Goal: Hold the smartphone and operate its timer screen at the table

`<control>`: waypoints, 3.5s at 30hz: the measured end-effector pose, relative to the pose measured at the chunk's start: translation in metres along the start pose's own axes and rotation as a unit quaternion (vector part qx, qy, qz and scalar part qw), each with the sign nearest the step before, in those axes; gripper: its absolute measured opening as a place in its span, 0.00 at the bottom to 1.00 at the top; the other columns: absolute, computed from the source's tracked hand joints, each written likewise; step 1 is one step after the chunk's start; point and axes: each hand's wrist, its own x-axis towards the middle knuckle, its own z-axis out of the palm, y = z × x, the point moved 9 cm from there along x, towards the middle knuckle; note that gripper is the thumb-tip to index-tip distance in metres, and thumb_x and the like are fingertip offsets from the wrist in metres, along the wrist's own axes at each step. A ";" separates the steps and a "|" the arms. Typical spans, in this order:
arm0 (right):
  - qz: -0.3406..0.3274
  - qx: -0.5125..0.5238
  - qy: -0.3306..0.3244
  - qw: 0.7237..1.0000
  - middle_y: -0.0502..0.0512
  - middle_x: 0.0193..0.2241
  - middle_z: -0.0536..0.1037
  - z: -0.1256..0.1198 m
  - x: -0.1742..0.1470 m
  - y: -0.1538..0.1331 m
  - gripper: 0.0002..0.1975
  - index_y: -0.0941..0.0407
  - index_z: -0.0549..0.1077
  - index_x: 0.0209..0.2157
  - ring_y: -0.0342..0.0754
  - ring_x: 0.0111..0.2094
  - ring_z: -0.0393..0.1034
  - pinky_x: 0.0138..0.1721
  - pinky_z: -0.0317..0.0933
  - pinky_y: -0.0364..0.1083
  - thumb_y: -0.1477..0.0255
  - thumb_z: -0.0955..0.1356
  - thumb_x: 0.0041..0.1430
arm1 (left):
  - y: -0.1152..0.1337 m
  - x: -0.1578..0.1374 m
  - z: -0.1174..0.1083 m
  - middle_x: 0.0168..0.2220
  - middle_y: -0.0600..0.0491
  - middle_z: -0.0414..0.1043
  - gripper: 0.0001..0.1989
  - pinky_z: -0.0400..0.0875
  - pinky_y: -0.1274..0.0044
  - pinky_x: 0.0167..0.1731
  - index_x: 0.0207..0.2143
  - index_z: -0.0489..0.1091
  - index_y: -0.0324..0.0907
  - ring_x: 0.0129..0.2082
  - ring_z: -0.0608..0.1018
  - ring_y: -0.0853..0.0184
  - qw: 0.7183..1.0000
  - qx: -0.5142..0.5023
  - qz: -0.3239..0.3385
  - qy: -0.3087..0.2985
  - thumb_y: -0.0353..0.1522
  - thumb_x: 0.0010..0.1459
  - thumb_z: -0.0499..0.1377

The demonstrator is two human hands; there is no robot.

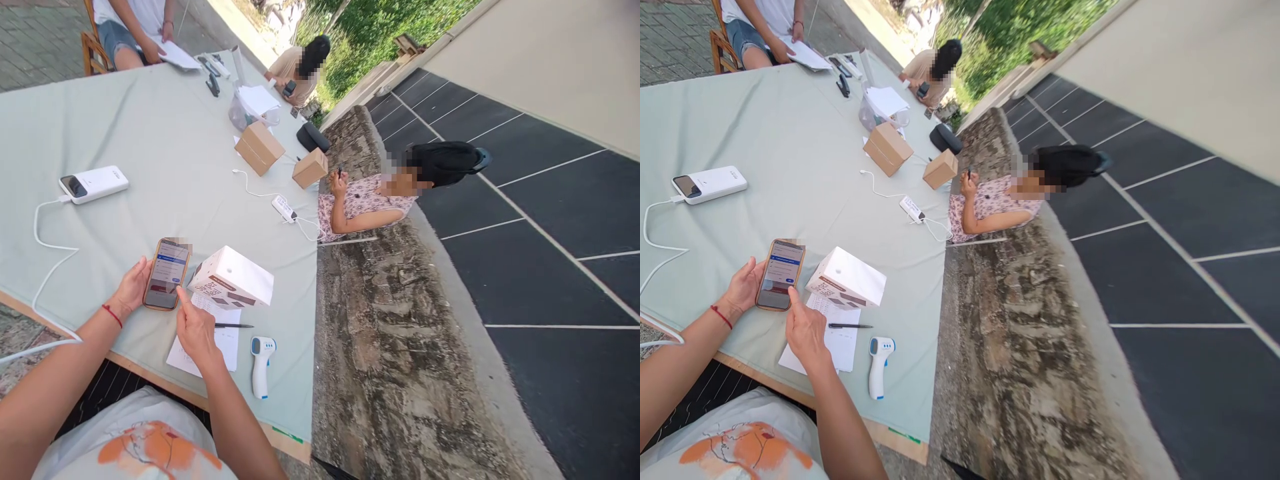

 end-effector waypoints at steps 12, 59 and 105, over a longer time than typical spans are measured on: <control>0.017 -0.030 -0.058 0.998 0.54 0.33 0.81 0.008 0.017 -0.005 0.30 0.59 0.62 0.70 0.49 0.31 0.74 0.29 0.58 0.43 0.79 0.60 0.68 | 0.001 -0.001 0.003 0.50 0.38 0.79 0.35 0.72 0.58 0.58 0.48 0.78 0.35 0.58 0.76 0.40 1.000 0.008 -0.009 0.005 0.57 0.54 0.68; -0.086 0.033 0.003 0.996 0.51 0.25 0.77 0.007 -0.030 -0.026 0.26 0.62 0.70 0.64 0.45 0.26 0.71 0.27 0.52 0.43 0.78 0.58 0.67 | 0.001 -0.004 0.010 0.53 0.37 0.77 0.41 0.79 0.57 0.47 0.57 0.73 0.37 0.51 0.80 0.40 0.999 0.009 -0.029 -0.018 0.58 0.54 0.67; 0.178 0.433 0.011 0.883 0.62 0.47 0.79 0.050 -0.023 0.042 0.29 0.60 0.73 0.59 0.52 0.44 0.77 0.41 0.72 0.47 0.56 0.64 0.65 | -0.001 -0.004 -0.004 0.48 0.39 0.79 0.43 0.79 0.59 0.44 0.49 0.76 0.37 0.49 0.80 0.41 0.996 0.030 -0.038 0.075 0.61 0.42 0.72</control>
